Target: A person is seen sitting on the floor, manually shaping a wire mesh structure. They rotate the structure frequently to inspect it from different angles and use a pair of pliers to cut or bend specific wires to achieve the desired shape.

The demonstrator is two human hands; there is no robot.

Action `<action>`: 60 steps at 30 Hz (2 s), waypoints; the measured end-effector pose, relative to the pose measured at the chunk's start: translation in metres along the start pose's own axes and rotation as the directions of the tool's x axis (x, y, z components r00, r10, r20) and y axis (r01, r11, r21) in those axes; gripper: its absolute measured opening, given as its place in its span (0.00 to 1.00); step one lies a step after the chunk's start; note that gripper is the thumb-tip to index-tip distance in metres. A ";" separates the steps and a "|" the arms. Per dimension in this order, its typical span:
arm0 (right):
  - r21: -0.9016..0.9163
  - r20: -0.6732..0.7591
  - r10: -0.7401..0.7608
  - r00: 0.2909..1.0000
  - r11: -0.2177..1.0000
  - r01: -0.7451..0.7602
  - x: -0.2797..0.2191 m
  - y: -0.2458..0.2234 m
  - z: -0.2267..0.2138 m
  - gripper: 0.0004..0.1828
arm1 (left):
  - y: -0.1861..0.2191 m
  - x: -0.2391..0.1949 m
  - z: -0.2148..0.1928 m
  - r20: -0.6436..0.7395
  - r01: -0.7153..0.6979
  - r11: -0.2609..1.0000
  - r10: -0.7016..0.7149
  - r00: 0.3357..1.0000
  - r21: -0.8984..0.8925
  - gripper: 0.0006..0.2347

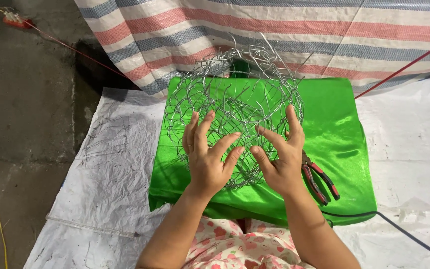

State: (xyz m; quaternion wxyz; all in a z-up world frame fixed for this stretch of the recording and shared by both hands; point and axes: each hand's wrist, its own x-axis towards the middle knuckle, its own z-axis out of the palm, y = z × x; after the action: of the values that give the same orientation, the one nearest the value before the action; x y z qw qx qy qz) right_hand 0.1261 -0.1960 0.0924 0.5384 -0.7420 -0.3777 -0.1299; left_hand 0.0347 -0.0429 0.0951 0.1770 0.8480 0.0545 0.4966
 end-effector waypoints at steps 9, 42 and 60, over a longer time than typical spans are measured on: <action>-0.209 0.070 -0.018 0.997 0.977 0.033 0.019 -0.016 -0.005 0.19 | -0.001 -0.008 0.003 0.085 0.002 0.999 -0.005 0.996 0.036 0.15; 0.303 -0.134 0.505 0.852 0.840 -0.450 -0.041 0.062 0.004 0.30 | -0.026 -0.110 0.000 -0.064 0.398 0.885 -0.424 0.904 -0.240 0.33; 0.424 -0.097 0.298 0.950 0.876 -0.231 -0.071 0.105 0.029 0.35 | -0.035 -0.117 0.000 -0.011 0.382 0.896 -0.395 0.919 -0.226 0.39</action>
State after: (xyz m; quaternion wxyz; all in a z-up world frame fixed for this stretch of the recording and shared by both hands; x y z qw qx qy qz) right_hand 0.1452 -0.2136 -0.0348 0.7221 -0.6454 -0.2469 -0.0324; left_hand -0.0205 -0.0415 -0.0133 0.3634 0.7808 0.1725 0.4780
